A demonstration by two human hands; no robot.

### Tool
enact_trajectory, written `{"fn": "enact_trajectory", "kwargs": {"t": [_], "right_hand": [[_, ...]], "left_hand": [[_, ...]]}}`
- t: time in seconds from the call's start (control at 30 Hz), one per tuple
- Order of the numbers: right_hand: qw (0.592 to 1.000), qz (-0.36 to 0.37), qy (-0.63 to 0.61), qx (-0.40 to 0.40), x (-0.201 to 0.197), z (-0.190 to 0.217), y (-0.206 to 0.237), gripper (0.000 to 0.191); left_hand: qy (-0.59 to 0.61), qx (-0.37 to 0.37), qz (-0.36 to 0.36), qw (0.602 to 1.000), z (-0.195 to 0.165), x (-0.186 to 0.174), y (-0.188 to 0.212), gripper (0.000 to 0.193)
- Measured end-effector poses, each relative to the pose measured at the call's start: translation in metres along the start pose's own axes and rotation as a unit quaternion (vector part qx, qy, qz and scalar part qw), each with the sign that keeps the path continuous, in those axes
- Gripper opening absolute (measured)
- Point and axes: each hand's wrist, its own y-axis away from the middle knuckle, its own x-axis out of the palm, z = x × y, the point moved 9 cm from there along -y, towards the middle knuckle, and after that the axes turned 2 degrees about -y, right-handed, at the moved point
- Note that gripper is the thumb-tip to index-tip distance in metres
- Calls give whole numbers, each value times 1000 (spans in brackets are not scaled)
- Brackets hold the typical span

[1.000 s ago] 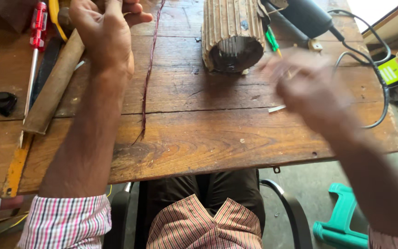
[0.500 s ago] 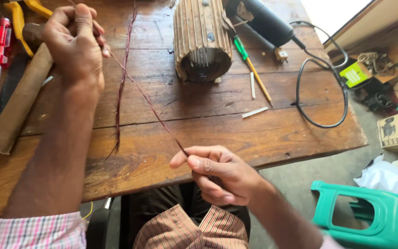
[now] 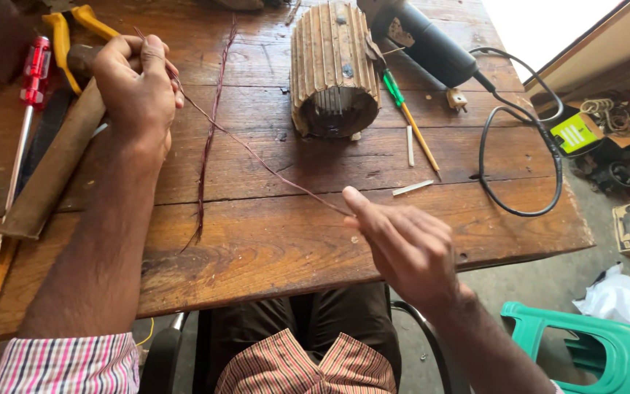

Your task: The person sits at a wooden workbench and twists together the strands of a dark red wire by hand, repeatedly rotating and pulling the strands to form a twisted cord, working the full length of the wire across the episode.

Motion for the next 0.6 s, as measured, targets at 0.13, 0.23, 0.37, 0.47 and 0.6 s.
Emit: {"fn": "enact_trajectory", "kwargs": {"t": [0.13, 0.23, 0.37, 0.47, 0.6], "right_hand": [[1000, 18, -15, 3, 5, -2, 12, 28], [901, -11, -285, 326, 23, -52, 37, 24], [435, -23, -739, 513, 84, -41, 72, 27], [412, 11, -755, 510, 94, -29, 79, 30], [758, 17, -487, 433, 68, -41, 70, 34]], "left_hand": [[16, 13, -7, 1000, -7, 1, -1, 19], [34, 22, -17, 999, -15, 1, -2, 17], [38, 35, -23, 998, -21, 4, -2, 17], [98, 24, -10, 995, -16, 5, -1, 19], [69, 33, -17, 997, -13, -1, 0, 18]]}}
